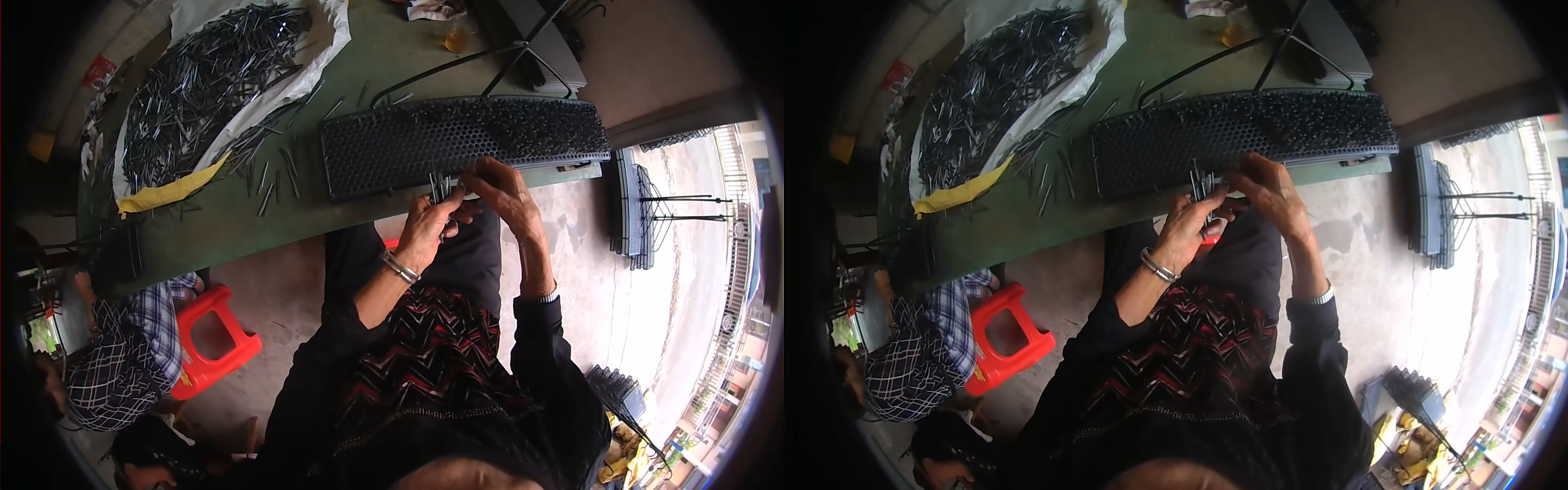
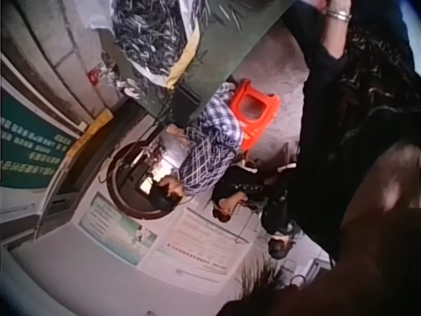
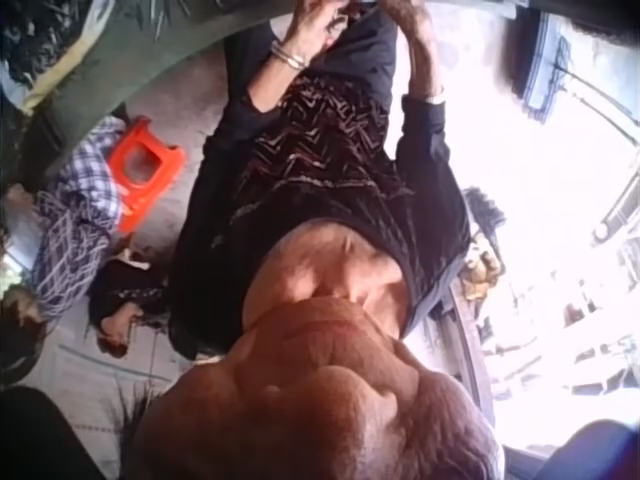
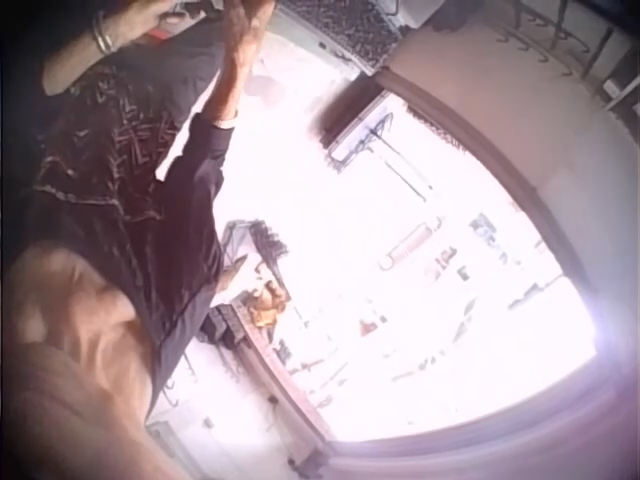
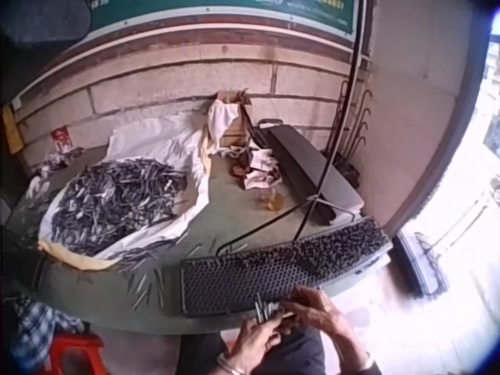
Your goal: Insert small metal pins into the holes of a perforated mesh grid on a workbench.
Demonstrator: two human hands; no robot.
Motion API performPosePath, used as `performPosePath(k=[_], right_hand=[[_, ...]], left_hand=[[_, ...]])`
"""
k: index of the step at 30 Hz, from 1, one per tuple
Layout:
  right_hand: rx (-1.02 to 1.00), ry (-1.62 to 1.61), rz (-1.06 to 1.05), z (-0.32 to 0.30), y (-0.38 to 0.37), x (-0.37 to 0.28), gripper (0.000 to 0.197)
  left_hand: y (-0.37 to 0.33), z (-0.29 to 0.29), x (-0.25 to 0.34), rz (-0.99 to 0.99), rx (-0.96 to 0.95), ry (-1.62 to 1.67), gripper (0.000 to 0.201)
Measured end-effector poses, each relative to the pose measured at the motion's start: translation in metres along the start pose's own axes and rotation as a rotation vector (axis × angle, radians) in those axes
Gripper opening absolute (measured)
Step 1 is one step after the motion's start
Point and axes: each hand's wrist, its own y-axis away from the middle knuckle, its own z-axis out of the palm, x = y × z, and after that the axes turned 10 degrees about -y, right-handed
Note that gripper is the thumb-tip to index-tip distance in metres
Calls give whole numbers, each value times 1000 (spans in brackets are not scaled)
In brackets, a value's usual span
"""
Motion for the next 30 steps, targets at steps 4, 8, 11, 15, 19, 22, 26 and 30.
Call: performPosePath(k=[4, 8, 11, 15, 19, 22, 26, 30], right_hand=[[-10, 124, 18, 0, 0, -2, 18], [10, 60, 32, 2, 0, 0, 17], [11, -62, 52, 5, 2, -1, 17], [73, -144, 62, 13, 7, -7, 17], [36, -13, 107, 7, 6, -5, 19], [36, -39, 124, 6, 7, -8, 17], [32, 21, 53, 5, 7, -5, 15], [49, -44, 106, 7, 8, -4, 14]], left_hand=[[3, 1, 2, -12, 20, 36, 20], [5, -2, 5, -28, 29, 28, 21], [0, -9, -1, 0, -12, -10, 22], [1, -6, 0, 30, -20, -56, 23], [6, -3, 6, 42, -33, -80, 22], [5, -2, 5, 16, -50, -4, 18], [3, -1, 2, 28, -9, -20, 19], [3, 1, 4, 19, 40, -63, 21]])
